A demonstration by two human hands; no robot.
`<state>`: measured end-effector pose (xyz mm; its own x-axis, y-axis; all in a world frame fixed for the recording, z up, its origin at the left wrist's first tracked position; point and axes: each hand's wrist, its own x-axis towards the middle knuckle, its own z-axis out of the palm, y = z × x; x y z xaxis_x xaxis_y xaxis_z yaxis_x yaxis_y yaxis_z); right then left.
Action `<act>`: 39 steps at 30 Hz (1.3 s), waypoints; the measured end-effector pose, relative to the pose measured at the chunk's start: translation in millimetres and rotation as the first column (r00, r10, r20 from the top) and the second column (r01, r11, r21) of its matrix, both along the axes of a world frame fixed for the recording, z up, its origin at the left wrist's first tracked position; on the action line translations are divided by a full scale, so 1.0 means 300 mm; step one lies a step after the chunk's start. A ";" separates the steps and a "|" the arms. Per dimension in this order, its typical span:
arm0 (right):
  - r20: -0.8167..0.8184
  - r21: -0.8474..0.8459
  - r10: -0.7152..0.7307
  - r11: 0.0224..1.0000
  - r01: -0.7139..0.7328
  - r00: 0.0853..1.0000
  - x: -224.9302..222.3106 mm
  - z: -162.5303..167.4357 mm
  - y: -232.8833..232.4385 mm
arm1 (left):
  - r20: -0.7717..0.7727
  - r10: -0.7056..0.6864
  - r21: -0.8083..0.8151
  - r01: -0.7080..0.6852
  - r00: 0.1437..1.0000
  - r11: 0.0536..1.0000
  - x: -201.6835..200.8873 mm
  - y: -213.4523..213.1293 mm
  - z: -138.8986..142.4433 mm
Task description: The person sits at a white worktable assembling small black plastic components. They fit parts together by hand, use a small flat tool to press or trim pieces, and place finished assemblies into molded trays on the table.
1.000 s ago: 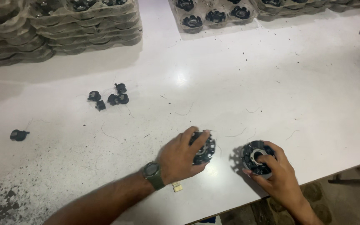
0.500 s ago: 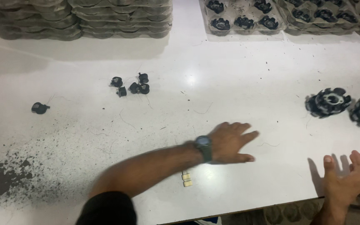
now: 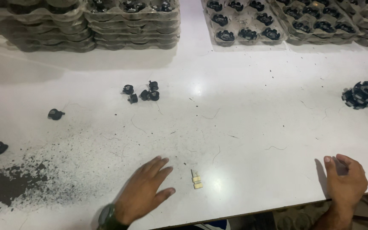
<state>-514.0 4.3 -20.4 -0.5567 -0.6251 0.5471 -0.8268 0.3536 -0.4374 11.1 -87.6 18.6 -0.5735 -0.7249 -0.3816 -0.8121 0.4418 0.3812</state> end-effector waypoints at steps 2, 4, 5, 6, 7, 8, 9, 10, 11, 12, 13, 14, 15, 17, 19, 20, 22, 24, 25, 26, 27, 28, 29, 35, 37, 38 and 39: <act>-0.003 0.000 -0.019 1.000 0.019 1.000 0.002 0.010 0.015 | -0.043 0.022 -0.113 -0.027 0.999 0.993 0.011 0.089 -0.031; -0.040 0.014 -0.019 1.000 0.020 0.999 0.006 0.007 0.014 | -0.172 0.044 -0.298 -0.094 0.984 0.950 0.009 0.172 -0.070; -0.024 0.014 -0.023 1.000 0.024 0.999 0.012 0.000 0.016 | -0.186 0.059 -0.299 -0.113 0.981 0.948 0.015 0.194 -0.087; -0.012 0.012 -0.025 1.000 0.025 1.000 0.018 -0.006 0.012 | -0.204 0.077 -0.301 -0.137 0.976 0.944 0.016 0.210 -0.103; -0.023 0.019 -0.020 1.000 0.021 1.000 0.018 -0.006 0.017 | -0.228 0.098 -0.297 -0.165 0.969 0.941 0.016 0.232 -0.114; -0.034 0.026 -0.016 1.000 0.017 0.999 0.018 -0.004 0.021 | -0.239 0.107 -0.269 -0.171 0.965 0.948 0.019 0.244 -0.122; -0.059 0.028 -0.011 1.000 0.013 0.998 0.022 -0.004 0.019 | -0.249 0.111 -0.249 -0.174 0.962 0.953 0.027 0.239 -0.125; -0.085 0.023 -0.006 1.000 0.008 0.996 0.034 0.001 0.017 | -0.256 0.112 -0.234 -0.174 0.960 0.957 0.035 0.233 -0.124; -0.112 0.019 0.000 1.000 0.003 0.994 0.048 0.008 0.015 | -0.264 0.114 -0.229 -0.177 0.958 0.957 0.038 0.240 -0.120; -0.146 0.006 0.007 1.000 -0.006 0.989 0.066 0.010 0.008 | -0.273 0.114 -0.232 -0.180 0.955 0.956 0.038 0.237 -0.116; -0.182 -0.007 0.015 1.000 -0.016 0.983 0.081 0.018 -0.001 | -0.286 0.115 -0.234 -0.185 0.951 0.955 0.040 0.235 -0.109; -0.035 -0.067 0.021 0.997 -0.023 0.999 0.119 0.017 -0.009 | -0.301 0.111 -0.239 -0.188 0.947 0.953 0.043 0.241 -0.103; 0.110 -0.128 0.037 0.992 -0.023 0.993 0.183 0.006 -0.031 | -0.318 0.109 -0.244 -0.193 0.942 0.950 0.044 0.241 -0.098; 0.202 -0.135 0.274 0.959 -0.250 0.940 0.340 0.003 -0.070 | -0.345 0.117 -0.252 -0.212 0.931 0.944 0.048 0.248 -0.088; 0.278 0.002 0.491 0.859 -0.511 0.826 0.536 0.008 -0.111 | -0.364 0.120 -0.257 -0.224 0.923 0.940 0.054 0.249 -0.079; 0.396 0.160 0.459 0.818 -0.552 0.795 0.645 0.013 -0.130 | -0.362 0.107 -0.263 -0.211 0.926 0.941 0.056 0.239 -0.075; 0.516 0.350 0.400 0.709 -0.612 0.758 0.830 0.040 -0.134 | -0.358 0.089 -0.259 -0.191 0.929 0.947 0.057 0.241 -0.067; 0.414 0.407 0.463 0.676 -0.614 0.784 0.935 0.089 -0.135 | -0.380 0.082 -0.277 -0.198 0.921 0.940 0.062 0.239 -0.061; 0.314 0.384 0.530 0.688 -0.616 0.788 0.971 0.105 -0.123 | -0.388 0.086 -0.278 -0.205 0.918 0.938 0.065 0.248 -0.060; 0.213 0.358 0.588 0.696 -0.622 0.780 0.997 0.116 -0.118 | -0.388 0.088 -0.281 -0.209 0.918 0.937 0.068 0.246 -0.060; 0.185 0.321 0.620 0.695 -0.643 0.763 1.011 0.123 -0.121 | -0.384 0.090 -0.280 -0.209 0.919 0.937 0.071 0.238 -0.061; 0.164 0.296 0.644 0.691 -0.660 0.748 1.014 0.125 -0.113 | -0.381 0.094 -0.264 -0.205 0.920 0.942 0.075 0.250 -0.061; 0.132 0.263 0.666 0.691 -0.674 0.734 1.012 0.122 -0.112 | -0.383 0.095 -0.259 -0.205 0.919 0.944 0.077 0.257 -0.062; 0.181 0.369 0.623 0.674 -0.640 0.761 0.992 0.075 -0.121 | -0.365 0.083 -0.267 -0.189 0.927 0.945 0.075 0.248 -0.071; 0.176 0.327 0.639 0.680 -0.657 0.749 0.989 0.066 -0.115 | -0.329 0.095 -0.231 -0.178 0.939 0.957 0.073 0.245 -0.074; 0.172 0.304 0.644 0.685 -0.662 0.745 0.988 0.064 -0.113 | -0.343 0.089 -0.251 -0.182 0.935 0.951 0.073 0.245 -0.075; 0.160 0.303 0.653 0.681 -0.666 0.740 0.986 0.061 -0.111 | -0.357 0.081 -0.270 -0.185 0.931 0.945 0.075 0.247 -0.077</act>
<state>-218.1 -29.1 -1.9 0.0529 -0.9703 0.2359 -0.8865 -0.1543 -0.4362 33.5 -13.7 -4.6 -0.5198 -0.8523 0.0588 -0.7176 0.4729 0.5113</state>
